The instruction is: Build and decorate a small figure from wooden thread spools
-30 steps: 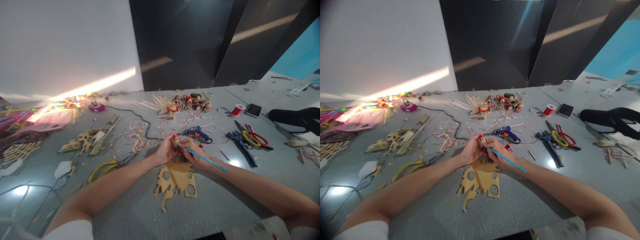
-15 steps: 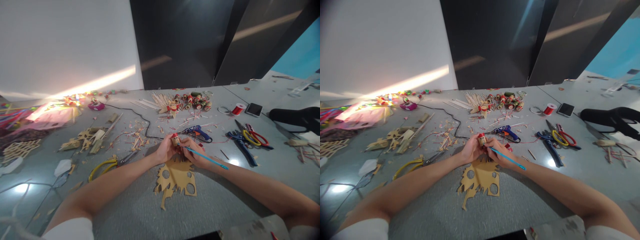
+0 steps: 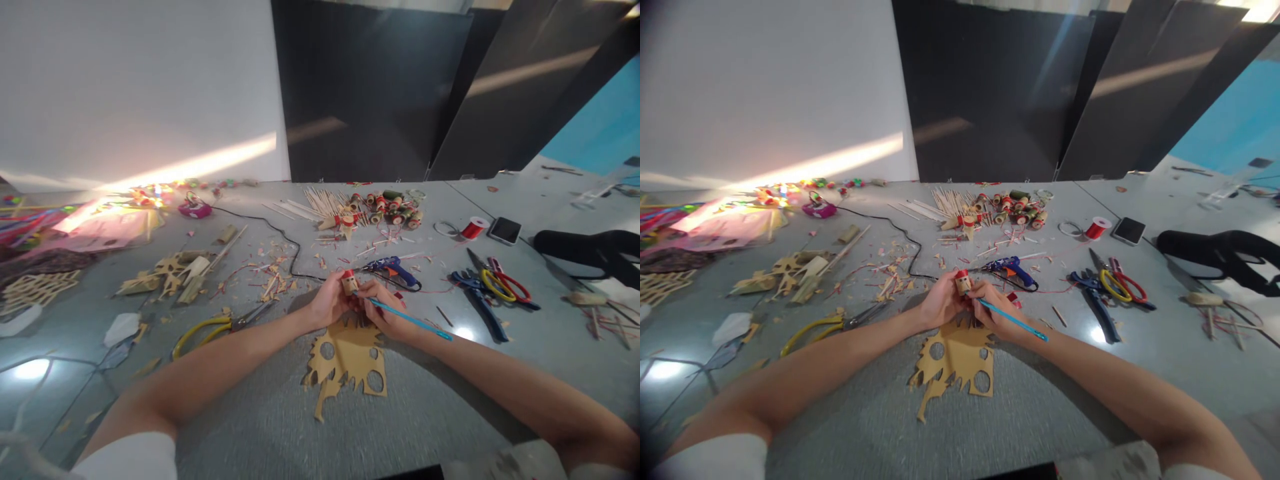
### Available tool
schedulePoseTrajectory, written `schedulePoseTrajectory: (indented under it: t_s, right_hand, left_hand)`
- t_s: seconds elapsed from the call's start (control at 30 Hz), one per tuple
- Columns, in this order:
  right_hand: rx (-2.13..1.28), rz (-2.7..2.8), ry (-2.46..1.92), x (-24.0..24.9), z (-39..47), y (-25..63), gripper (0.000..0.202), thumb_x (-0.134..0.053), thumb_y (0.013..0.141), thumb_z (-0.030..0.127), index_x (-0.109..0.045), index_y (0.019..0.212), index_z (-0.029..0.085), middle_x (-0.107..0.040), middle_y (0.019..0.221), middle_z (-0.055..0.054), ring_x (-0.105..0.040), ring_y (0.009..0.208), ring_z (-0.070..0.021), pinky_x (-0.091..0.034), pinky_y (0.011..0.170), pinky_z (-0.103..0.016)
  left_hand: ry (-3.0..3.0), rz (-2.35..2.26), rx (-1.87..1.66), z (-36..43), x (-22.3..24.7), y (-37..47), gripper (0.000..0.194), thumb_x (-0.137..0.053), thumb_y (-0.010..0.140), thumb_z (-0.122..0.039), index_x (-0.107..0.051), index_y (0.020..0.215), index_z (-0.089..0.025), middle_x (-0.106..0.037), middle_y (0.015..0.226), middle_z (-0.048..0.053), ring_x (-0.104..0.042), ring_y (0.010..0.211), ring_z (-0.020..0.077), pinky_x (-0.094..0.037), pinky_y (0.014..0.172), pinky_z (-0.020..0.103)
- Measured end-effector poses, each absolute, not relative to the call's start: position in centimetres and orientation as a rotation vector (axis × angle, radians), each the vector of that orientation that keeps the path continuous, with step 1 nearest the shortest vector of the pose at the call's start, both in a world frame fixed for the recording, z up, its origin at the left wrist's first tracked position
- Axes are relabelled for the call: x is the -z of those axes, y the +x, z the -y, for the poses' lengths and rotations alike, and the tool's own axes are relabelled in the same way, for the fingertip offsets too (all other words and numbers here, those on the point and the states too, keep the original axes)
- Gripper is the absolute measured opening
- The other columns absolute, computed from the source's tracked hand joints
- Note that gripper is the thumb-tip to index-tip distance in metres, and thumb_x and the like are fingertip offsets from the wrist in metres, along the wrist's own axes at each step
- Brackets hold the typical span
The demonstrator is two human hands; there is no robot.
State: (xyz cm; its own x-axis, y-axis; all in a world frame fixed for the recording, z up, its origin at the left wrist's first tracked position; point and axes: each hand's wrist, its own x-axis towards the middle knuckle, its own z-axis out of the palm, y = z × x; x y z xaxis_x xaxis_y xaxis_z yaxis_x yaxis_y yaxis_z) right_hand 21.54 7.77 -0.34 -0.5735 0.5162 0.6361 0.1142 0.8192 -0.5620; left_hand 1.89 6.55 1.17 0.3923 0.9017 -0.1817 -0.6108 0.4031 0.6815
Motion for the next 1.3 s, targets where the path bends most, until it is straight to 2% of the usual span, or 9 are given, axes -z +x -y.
schedulePoseTrajectory:
  t_s: [0.27, 0.5, 0.73, 0.93, 1.03, 1.17, 1.3]
  right_hand:
    - [-0.595, 2.127, -0.458, 0.0, -7.5, 21.6, 0.022, -0.045, 0.114, 0.032, -0.058, 0.131, 0.027, -0.066, 0.112, -0.01, -0.068, 0.095, -0.0218, -0.063, 0.083, -0.039]
    - [-0.584, 2.05, -0.429, -0.1, -7.7, 21.9, 0.023, -0.047, 0.113, 0.035, -0.062, 0.127, 0.026, -0.068, 0.109, -0.01, -0.069, 0.1, -0.0236, -0.06, 0.089, -0.042]
    - [-0.762, 1.749, -0.601, 0.0, -8.7, 21.3, 0.033, -0.049, 0.111, 0.054, -0.061, 0.109, 0.023, -0.064, 0.089, -0.003, -0.063, 0.071, -0.0174, -0.055, 0.068, -0.033]
    - [-0.84, 1.681, -0.718, -1.8, -9.7, 19.0, 0.042, -0.053, 0.105, 0.063, -0.06, 0.094, 0.024, -0.059, 0.066, 0.002, -0.055, 0.056, -0.016, -0.047, 0.057, -0.029]
    - [-0.823, 1.526, -0.836, -2.5, -10.0, 17.0, 0.046, -0.051, 0.104, 0.067, -0.059, 0.089, 0.024, -0.057, 0.06, 0.003, -0.053, 0.051, -0.0162, -0.046, 0.056, -0.03]
    - [-0.715, 1.452, -0.854, -1.9, -8.9, 15.7, 0.047, -0.048, 0.105, 0.067, -0.062, 0.097, 0.023, -0.06, 0.067, 0.001, -0.059, 0.063, -0.0188, -0.051, 0.066, -0.031]
    - [-0.8, 1.473, -0.812, -1.5, -7.8, 16.4, 0.051, -0.045, 0.105, 0.071, -0.063, 0.104, 0.023, -0.061, 0.068, 0.002, -0.058, 0.059, -0.018, -0.049, 0.062, -0.03]
  left_hand:
    - [0.536, -0.599, -1.038, -6.5, -1.5, 2.0, 0.04, -0.051, 0.1, -0.049, -0.07, 0.088, -0.015, -0.065, 0.074, 0.007, -0.061, 0.062, 0.0198, -0.051, 0.059, 0.031]
    - [0.6, -0.611, -1.038, -6.5, -1.4, 2.0, 0.043, -0.048, 0.102, -0.049, -0.07, 0.088, -0.015, -0.064, 0.072, 0.007, -0.06, 0.061, 0.0188, -0.052, 0.06, 0.031]
    - [0.608, -0.654, -1.042, -6.9, -1.6, 2.7, 0.041, -0.05, 0.101, -0.05, -0.066, 0.085, -0.017, -0.058, 0.066, 0.003, -0.049, 0.053, 0.0154, -0.047, 0.056, 0.028]
    - [0.674, -0.688, -1.049, -8.2, -1.8, 3.3, 0.038, -0.047, 0.102, -0.044, -0.065, 0.081, -0.017, -0.064, 0.069, 0.006, -0.056, 0.058, 0.0175, -0.047, 0.061, 0.031]
    - [0.633, -0.677, -1.055, -8.5, -2.2, 3.3, 0.034, -0.049, 0.101, -0.038, -0.064, 0.078, -0.018, -0.062, 0.064, 0.004, -0.055, 0.058, 0.0175, -0.048, 0.064, 0.032]
    - [0.587, -0.658, -1.216, -7.9, -2.2, 3.4, 0.037, -0.044, 0.104, -0.036, -0.062, 0.077, -0.019, -0.059, 0.059, 0.002, -0.052, 0.056, 0.0166, -0.047, 0.063, 0.029]
    - [0.66, -0.641, -1.189, -7.6, -1.6, 3.3, 0.044, -0.038, 0.107, -0.038, -0.063, 0.077, -0.018, -0.06, 0.061, 0.005, -0.052, 0.056, 0.0167, -0.045, 0.062, 0.03]
